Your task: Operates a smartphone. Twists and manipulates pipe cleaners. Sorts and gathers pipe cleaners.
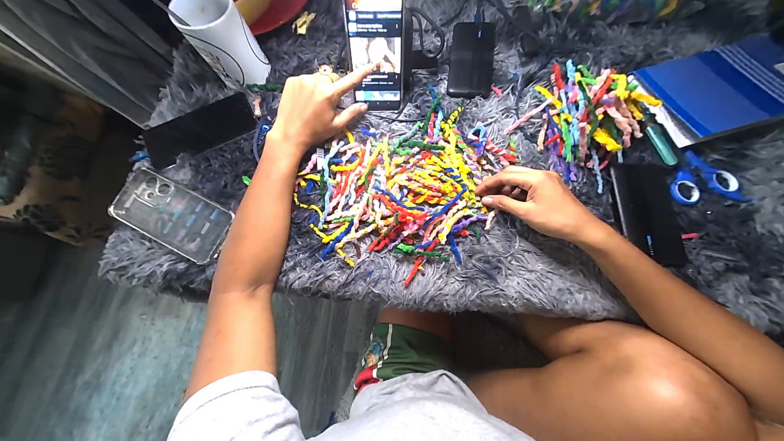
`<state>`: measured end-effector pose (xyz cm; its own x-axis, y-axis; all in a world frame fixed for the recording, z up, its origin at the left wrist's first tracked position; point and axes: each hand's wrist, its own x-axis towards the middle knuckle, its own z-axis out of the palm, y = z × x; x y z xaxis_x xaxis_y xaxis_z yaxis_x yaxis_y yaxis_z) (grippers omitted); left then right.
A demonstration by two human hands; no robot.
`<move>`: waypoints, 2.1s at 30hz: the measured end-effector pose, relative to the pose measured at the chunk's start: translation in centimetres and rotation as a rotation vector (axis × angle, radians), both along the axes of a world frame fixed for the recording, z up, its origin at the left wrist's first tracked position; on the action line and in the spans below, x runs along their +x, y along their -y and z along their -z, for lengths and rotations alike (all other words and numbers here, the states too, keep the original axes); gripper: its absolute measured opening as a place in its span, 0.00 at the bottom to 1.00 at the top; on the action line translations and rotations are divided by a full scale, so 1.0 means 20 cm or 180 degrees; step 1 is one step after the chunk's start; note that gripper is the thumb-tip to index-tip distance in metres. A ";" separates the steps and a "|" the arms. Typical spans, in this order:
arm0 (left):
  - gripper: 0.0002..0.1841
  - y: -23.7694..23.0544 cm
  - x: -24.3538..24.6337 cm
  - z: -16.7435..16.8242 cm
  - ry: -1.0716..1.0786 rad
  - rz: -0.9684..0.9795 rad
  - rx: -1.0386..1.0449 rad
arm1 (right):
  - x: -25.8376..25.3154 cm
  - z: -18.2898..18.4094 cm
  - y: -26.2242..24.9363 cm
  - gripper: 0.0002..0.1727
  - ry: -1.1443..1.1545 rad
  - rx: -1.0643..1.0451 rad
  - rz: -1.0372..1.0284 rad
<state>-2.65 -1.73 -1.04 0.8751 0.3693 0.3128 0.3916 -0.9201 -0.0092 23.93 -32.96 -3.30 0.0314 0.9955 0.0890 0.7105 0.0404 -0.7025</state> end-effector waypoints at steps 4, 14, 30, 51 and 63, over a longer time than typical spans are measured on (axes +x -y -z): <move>0.29 0.00 0.00 0.00 0.0041 0.0014 0.0024 | 0.00 0.00 0.00 0.09 -0.0001 -0.0002 0.0004; 0.28 0.00 0.00 0.01 0.0075 0.0070 -0.0004 | 0.00 0.00 0.00 0.09 0.0001 -0.0008 0.0010; 0.26 0.01 0.00 0.01 0.0085 0.0289 0.0168 | 0.00 -0.01 0.00 0.09 0.0006 -0.0028 0.0030; 0.16 0.92 0.20 -0.20 0.0707 0.1617 -0.0789 | -0.10 -0.18 0.07 0.16 0.0896 0.0855 -0.0498; 0.09 0.98 0.18 -0.23 0.1221 0.2283 -0.2733 | -0.23 -0.38 0.16 0.06 -0.0642 0.1425 -0.0547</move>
<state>0.87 -21.41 3.51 0.8709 0.0492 0.4890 -0.3744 -0.5782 0.7249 19.29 -36.23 4.31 -0.0687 0.8536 0.5164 0.5195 0.4726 -0.7119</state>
